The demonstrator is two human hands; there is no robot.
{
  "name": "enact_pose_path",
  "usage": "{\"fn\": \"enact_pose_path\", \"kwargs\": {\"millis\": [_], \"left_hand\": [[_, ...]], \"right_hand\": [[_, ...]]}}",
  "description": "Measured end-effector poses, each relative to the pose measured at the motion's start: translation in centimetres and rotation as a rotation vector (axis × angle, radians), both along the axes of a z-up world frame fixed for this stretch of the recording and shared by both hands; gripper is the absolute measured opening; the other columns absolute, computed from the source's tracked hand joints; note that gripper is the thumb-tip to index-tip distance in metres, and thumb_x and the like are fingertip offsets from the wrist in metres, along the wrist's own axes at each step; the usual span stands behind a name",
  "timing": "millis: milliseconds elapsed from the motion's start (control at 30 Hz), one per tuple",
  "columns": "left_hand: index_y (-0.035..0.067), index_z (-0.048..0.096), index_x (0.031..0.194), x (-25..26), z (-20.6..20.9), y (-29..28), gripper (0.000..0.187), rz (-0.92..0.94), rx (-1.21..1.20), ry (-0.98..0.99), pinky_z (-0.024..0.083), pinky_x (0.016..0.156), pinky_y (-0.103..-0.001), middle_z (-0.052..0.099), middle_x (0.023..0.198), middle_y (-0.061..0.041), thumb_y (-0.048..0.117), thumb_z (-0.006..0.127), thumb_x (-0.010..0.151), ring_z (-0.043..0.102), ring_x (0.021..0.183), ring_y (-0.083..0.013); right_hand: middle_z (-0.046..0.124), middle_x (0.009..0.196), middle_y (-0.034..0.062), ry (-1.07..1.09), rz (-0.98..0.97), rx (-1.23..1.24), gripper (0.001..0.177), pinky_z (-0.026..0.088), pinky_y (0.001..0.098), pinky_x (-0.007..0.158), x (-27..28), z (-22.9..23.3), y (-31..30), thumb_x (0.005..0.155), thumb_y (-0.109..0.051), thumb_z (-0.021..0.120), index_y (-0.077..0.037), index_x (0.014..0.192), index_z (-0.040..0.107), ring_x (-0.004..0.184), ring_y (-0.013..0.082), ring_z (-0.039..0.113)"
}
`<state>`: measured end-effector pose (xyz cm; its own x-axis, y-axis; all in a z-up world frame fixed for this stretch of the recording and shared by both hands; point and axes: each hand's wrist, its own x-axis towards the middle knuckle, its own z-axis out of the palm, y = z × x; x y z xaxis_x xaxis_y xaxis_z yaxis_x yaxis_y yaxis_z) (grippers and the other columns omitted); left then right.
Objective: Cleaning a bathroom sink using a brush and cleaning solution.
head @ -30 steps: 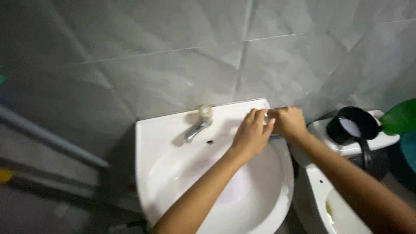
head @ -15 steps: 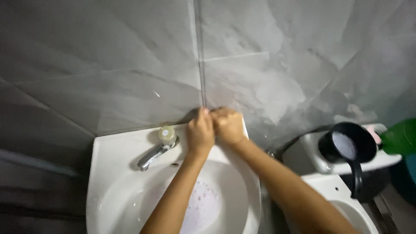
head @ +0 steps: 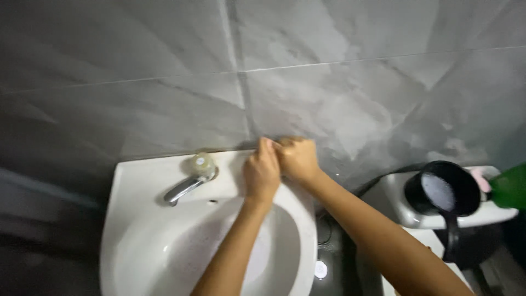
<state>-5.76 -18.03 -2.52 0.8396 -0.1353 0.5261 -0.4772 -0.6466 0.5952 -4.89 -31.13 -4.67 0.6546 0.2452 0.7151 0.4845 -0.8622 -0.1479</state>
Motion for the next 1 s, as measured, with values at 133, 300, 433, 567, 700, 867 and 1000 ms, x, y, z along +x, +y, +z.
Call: {"fn": "enact_pose_path", "kwargs": {"millis": [133,300,433,567,700,867,1000], "left_hand": [[0.005,0.06,0.102,-0.2,0.1,5.6,0.016,0.133,0.046,-0.054,0.054,0.055,-0.05,0.071,0.072,-0.019,0.016,0.049,0.105,0.072,0.066,-0.0388],[0.005,0.06,0.109,-3.5,-1.1,4.4,0.013,0.246,0.122,-0.016,0.054,0.051,-0.048,0.07,0.066,-0.018,0.013,0.051,0.103,0.071,0.059,-0.0368],[0.005,0.059,0.11,-5.5,-1.0,1.5,0.013,0.182,0.091,-0.024,0.054,0.051,-0.047,0.069,0.064,-0.016,0.011,0.052,0.101,0.071,0.058,-0.0356],[0.005,0.057,0.113,-4.1,-1.2,4.4,0.015,0.213,0.108,-0.071,0.054,0.052,-0.047,0.069,0.064,-0.016,0.011,0.054,0.1,0.07,0.058,-0.0358],[0.009,0.057,0.116,-4.0,0.3,8.1,0.014,0.333,0.124,-0.014,0.053,0.052,-0.048,0.069,0.064,-0.016,0.011,0.053,0.102,0.071,0.059,-0.0359],[0.01,0.058,0.117,-6.2,-1.3,5.1,0.016,0.361,0.129,-0.026,0.053,0.052,-0.048,0.07,0.065,-0.016,0.012,0.055,0.101,0.071,0.059,-0.0362],[0.009,0.058,0.117,-6.4,-0.9,4.7,0.02,0.31,0.101,-0.078,0.054,0.052,-0.047,0.07,0.065,-0.015,0.011,0.057,0.097,0.07,0.058,-0.0355]], "right_hand": [[0.066,0.058,0.0072,0.082,-0.053,0.024,0.02,0.051,0.0349,0.046,1.7,1.4,6.5,0.089,-0.008,0.073,-0.011,0.069,0.072,0.05,0.0209,0.062],[0.069,0.068,0.0079,0.013,0.241,-0.013,0.009,0.051,0.0422,0.055,-1.8,2.7,5.0,0.073,-0.015,0.075,-0.007,0.073,0.071,0.06,0.0281,0.066],[0.069,0.074,0.0088,0.065,0.29,-0.05,0.012,0.054,0.0406,0.059,-3.0,1.5,1.2,0.07,-0.014,0.07,-0.008,0.08,0.072,0.061,0.0247,0.066],[0.067,0.066,0.0083,0.13,0.321,-0.074,0.01,0.052,0.0437,0.055,-0.4,1.7,3.8,0.069,-0.017,0.074,-0.008,0.069,0.068,0.059,0.0289,0.065],[0.066,0.068,0.0094,-0.014,0.358,-0.117,0.009,0.052,0.0434,0.057,1.3,1.1,8.4,0.069,-0.017,0.073,-0.01,0.069,0.067,0.062,0.0289,0.066],[0.066,0.066,0.0074,0.041,0.418,-0.104,0.01,0.051,0.0432,0.054,-1.7,2.2,5.6,0.071,-0.017,0.073,-0.009,0.07,0.067,0.059,0.0271,0.064],[0.064,0.063,0.0065,0.075,0.438,-0.112,0.012,0.051,0.0438,0.055,-2.3,3.3,4.6,0.065,-0.019,0.073,-0.009,0.067,0.066,0.059,0.0281,0.064]]}}
